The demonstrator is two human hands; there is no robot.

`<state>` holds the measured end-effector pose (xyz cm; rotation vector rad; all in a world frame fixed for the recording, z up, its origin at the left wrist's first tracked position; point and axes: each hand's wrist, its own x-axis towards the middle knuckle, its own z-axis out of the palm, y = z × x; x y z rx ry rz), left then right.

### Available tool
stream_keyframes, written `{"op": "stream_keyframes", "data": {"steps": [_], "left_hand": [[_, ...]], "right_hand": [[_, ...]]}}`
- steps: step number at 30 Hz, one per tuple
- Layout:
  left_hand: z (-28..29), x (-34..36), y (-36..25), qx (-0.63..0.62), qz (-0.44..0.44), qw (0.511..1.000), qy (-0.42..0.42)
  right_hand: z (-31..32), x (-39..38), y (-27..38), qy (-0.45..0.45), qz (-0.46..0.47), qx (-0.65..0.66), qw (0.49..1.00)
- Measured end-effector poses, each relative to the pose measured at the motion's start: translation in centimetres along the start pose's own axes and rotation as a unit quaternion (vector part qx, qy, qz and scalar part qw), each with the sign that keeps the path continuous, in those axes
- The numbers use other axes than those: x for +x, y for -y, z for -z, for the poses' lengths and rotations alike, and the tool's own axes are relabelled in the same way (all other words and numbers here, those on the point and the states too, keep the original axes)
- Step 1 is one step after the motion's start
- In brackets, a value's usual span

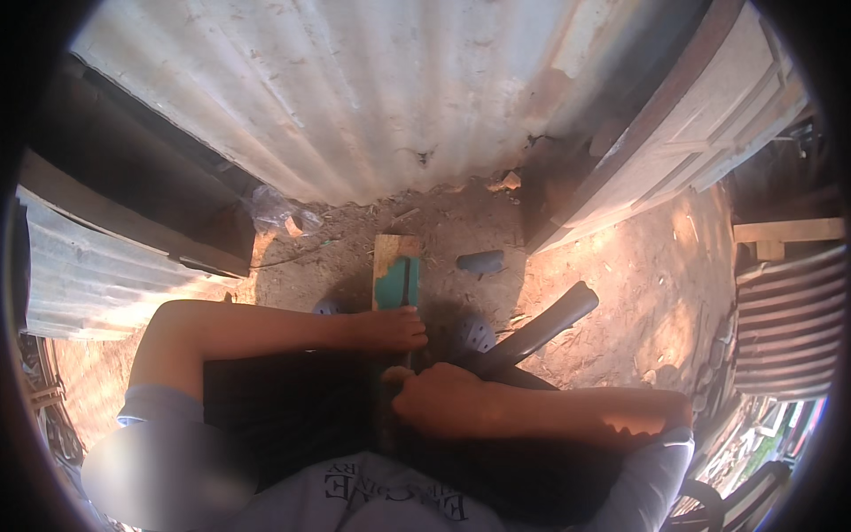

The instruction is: The person uses a hammer and chisel to carve a small cylindrical wooden object placed on a green board. They repeatedly strike the chisel to shape the wood, occasionally lifting the object to inspect the progress.

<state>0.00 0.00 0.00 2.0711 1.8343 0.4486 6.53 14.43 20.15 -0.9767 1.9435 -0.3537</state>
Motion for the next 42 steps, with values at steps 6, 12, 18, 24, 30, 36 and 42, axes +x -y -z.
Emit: {"op": "stream_keyframes", "data": {"steps": [6, 12, 18, 24, 30, 36, 42], "left_hand": [[1.6, 1.1, -0.1, -0.065, 0.002, 0.998, -0.014], [2.8, 1.0, 0.1, -0.112, -0.012, 0.993, -0.024], [2.3, 0.6, 0.3, -0.108, -0.005, 0.994, -0.022], [0.7, -0.4, -0.1, -0.064, -0.006, 0.998, -0.008], [0.9, -0.6, -0.6, -0.052, -0.008, 0.999, 0.002], [0.9, -0.8, -0.8, -0.055, -0.001, 0.998, 0.017], [1.1, -0.8, -1.0, -0.036, 0.001, 0.999, 0.038]], "right_hand": [[-0.4, -1.0, -0.1, -0.071, 0.021, 0.023, 0.997], [1.0, -2.2, 0.0, -0.010, -0.004, 0.065, 0.998], [1.1, -2.8, -0.5, -0.047, -0.058, 0.068, 0.995], [0.3, -2.3, -0.7, -0.035, 0.012, 0.029, 0.999], [0.2, -2.2, 0.0, -0.026, 0.043, 0.095, 0.994], [-0.6, -1.2, 0.0, -0.002, 0.043, 0.047, 0.998], [-1.1, -0.3, -0.3, 0.023, 0.032, 0.026, 0.999]]}}
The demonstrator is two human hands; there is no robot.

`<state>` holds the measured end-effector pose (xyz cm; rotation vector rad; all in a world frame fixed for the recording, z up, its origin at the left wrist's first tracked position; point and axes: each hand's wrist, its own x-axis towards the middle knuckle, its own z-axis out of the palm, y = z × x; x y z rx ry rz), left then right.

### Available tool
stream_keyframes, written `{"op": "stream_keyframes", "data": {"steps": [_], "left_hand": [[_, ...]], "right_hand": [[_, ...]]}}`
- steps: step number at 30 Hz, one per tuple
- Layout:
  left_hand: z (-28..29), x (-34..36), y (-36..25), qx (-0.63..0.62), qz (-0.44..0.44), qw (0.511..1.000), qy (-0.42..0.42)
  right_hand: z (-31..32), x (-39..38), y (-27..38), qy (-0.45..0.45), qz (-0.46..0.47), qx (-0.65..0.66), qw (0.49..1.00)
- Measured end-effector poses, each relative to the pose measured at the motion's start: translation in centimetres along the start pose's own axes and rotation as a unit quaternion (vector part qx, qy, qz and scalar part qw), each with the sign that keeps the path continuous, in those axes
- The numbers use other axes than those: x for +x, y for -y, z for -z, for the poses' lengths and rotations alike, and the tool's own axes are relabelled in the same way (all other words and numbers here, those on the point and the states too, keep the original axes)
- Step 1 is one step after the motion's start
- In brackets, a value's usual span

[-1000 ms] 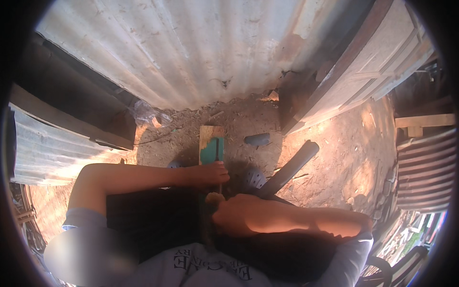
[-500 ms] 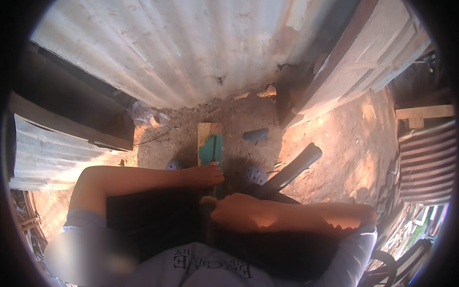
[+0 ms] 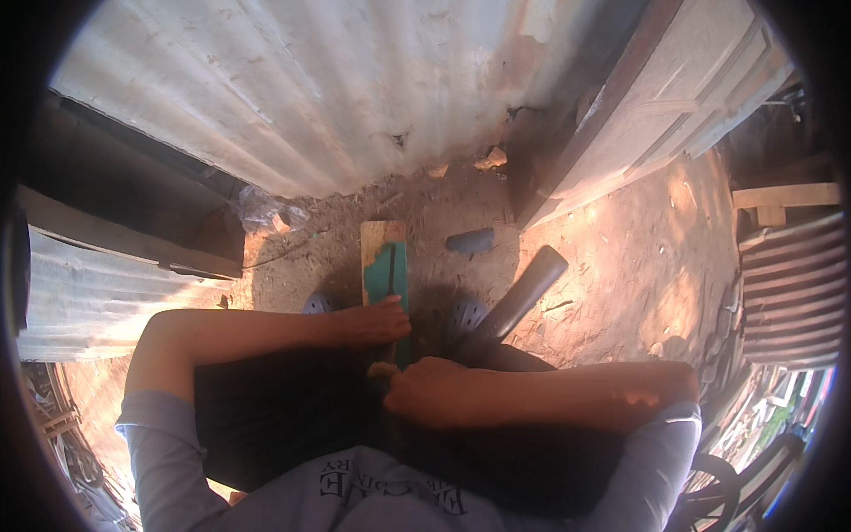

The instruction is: The person uses a hammer and chisel to carve a small cylindrical wooden object placed on a green board. They repeatedly strike the chisel to shape the wood, occasionally lifting the object to inspect the progress.

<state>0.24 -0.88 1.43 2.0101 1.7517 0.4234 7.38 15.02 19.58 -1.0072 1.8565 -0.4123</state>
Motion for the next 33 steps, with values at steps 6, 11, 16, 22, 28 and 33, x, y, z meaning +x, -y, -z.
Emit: {"op": "stream_keyframes", "data": {"steps": [6, 11, 16, 22, 28, 33], "left_hand": [[-0.5, 0.0, 0.0, 0.027, -0.003, 1.000, -0.003], [-0.7, -0.2, -0.1, 0.063, -0.002, 0.998, 0.017], [-1.2, -0.3, 0.1, 0.071, -0.014, 0.997, 0.008], [-1.6, -0.5, 0.1, 0.093, -0.012, 0.995, 0.013], [-1.6, 0.0, 0.4, 0.105, 0.002, 0.994, 0.011], [-1.2, -0.3, 1.7, 0.132, 0.013, 0.991, 0.006]], "right_hand": [[-0.8, 0.3, -0.5, -0.005, -0.002, -0.012, 1.000], [-1.1, 0.0, -1.3, -0.004, 0.055, 0.025, 0.998], [-2.0, 0.9, -1.4, -0.024, 0.024, -0.014, 0.999], [-2.3, 1.8, -1.5, -0.038, 0.029, -0.030, 0.998], [-2.7, 1.8, -2.1, -0.060, 0.028, -0.022, 0.998], [-0.9, 1.1, -2.1, 0.003, -0.011, 0.036, 0.999]]}}
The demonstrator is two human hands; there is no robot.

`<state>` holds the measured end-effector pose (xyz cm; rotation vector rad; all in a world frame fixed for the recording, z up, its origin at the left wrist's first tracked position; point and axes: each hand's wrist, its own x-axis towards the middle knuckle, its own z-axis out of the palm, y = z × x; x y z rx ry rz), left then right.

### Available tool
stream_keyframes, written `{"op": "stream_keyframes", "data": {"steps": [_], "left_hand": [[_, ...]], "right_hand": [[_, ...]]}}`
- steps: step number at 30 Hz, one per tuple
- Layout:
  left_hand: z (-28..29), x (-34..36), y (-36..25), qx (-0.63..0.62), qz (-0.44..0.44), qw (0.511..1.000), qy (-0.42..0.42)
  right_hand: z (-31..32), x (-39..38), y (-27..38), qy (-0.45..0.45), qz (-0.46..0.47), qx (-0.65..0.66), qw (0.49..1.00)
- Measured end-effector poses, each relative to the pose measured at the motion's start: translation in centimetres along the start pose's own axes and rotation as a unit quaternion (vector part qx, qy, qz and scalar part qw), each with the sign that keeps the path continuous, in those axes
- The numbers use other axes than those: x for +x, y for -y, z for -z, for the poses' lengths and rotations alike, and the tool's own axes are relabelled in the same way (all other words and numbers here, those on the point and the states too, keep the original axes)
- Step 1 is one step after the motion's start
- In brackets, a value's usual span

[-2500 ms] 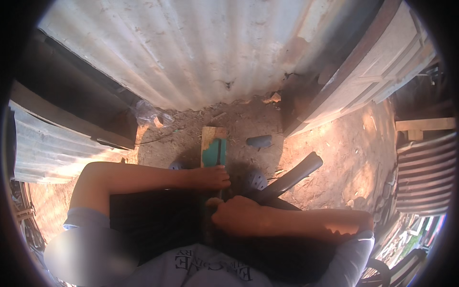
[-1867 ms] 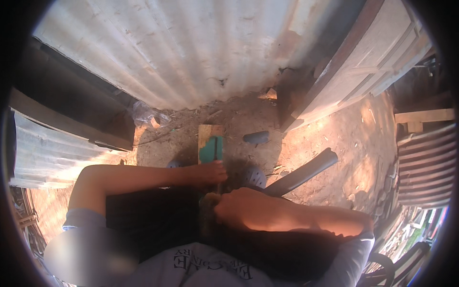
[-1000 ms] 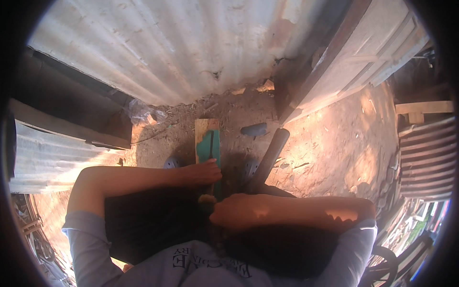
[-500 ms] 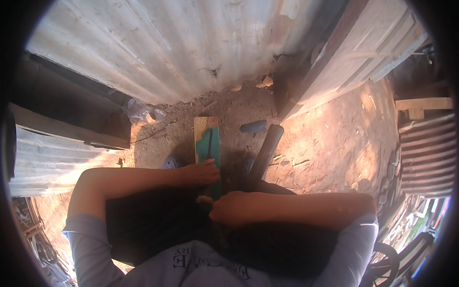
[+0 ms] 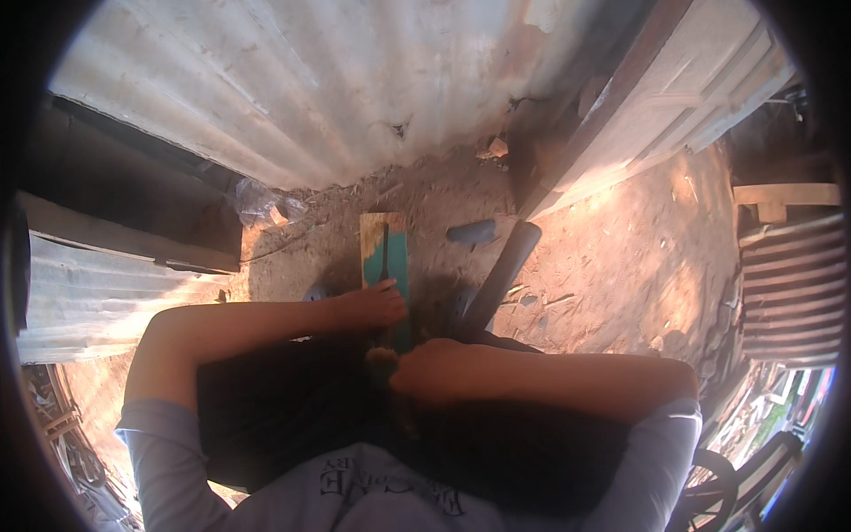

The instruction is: The person uses a hammer and chisel to carve a small cylindrical wooden object placed on a green board. They repeatedly strike the chisel to shape the wood, occasionally lifting the object to inspect the progress.

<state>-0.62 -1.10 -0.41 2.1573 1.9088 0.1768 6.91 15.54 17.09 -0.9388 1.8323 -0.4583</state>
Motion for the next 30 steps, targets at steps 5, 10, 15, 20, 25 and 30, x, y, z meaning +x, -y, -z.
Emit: {"op": "stream_keyframes", "data": {"steps": [5, 10, 15, 20, 25, 30], "left_hand": [[0.5, 0.7, -0.2, -0.017, -0.010, 1.000, -0.022], [0.2, 1.6, -1.0, -0.063, -0.053, 0.995, -0.054], [0.8, 1.9, -1.2, -0.088, -0.070, 0.993, -0.040], [1.2, 1.5, -0.5, -0.119, -0.055, 0.990, -0.053], [1.7, 2.4, -0.2, -0.160, -0.048, 0.983, -0.073], [1.9, 2.6, 0.2, -0.197, -0.050, 0.974, -0.105]], "right_hand": [[-0.4, 0.3, 0.1, 0.009, -0.033, -0.037, 0.999], [-0.3, 0.0, 0.3, -0.042, 0.002, -0.028, 0.999], [-0.7, 0.0, 0.8, -0.030, 0.026, -0.020, 0.999], [-0.2, 0.0, 0.9, -0.015, 0.026, -0.061, 0.998], [-0.1, -0.4, 0.9, -0.030, 0.035, -0.055, 0.997], [-0.1, -0.7, 1.1, -0.047, 0.061, -0.044, 0.996]]}}
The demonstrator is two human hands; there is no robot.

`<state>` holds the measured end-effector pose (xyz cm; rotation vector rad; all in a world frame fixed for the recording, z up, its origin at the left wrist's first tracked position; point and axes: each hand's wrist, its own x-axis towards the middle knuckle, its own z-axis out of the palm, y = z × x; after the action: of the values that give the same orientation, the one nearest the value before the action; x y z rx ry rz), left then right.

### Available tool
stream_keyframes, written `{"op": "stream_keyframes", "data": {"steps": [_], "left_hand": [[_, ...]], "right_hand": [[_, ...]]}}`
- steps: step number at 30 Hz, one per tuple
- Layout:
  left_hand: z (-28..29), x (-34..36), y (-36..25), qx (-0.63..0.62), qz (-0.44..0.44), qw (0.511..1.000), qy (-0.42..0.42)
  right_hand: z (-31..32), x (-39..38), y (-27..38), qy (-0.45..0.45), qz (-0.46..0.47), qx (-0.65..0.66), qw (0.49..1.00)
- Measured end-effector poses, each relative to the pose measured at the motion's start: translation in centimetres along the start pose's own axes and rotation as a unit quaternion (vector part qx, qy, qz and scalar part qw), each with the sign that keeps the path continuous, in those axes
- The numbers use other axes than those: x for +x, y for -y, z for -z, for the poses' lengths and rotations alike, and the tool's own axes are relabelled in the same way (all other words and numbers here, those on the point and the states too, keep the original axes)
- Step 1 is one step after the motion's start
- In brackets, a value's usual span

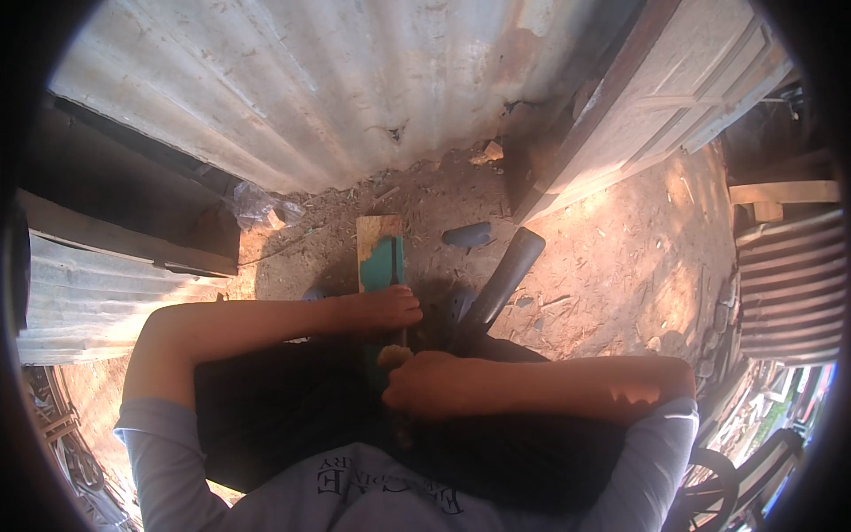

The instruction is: The person uses a hammer and chisel to carve a small cylindrical wooden object placed on a green board. They repeatedly strike the chisel to shape the wood, occasionally lifting the object to inspect the progress.

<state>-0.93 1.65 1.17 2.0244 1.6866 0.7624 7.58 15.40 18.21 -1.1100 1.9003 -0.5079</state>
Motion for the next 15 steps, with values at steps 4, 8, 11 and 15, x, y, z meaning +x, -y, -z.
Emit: {"op": "stream_keyframes", "data": {"steps": [4, 8, 11, 15], "left_hand": [[0.3, 0.3, -0.1, -0.015, 0.009, 1.000, 0.024], [-0.7, 0.1, 0.1, -0.011, 0.021, 0.998, 0.062], [0.0, 0.1, -0.4, -0.008, 0.013, 0.998, 0.061], [-0.2, -0.3, -0.4, 0.006, -0.001, 0.999, 0.043]], "right_hand": [[0.5, -0.4, 0.4, -0.008, 0.003, 0.006, 1.000], [0.9, -0.8, 0.5, -0.045, 0.028, 0.004, 0.999], [0.7, -1.2, 0.3, -0.088, 0.046, -0.010, 0.995], [2.5, -1.7, 1.4, -0.007, -0.002, -0.018, 1.000]]}}
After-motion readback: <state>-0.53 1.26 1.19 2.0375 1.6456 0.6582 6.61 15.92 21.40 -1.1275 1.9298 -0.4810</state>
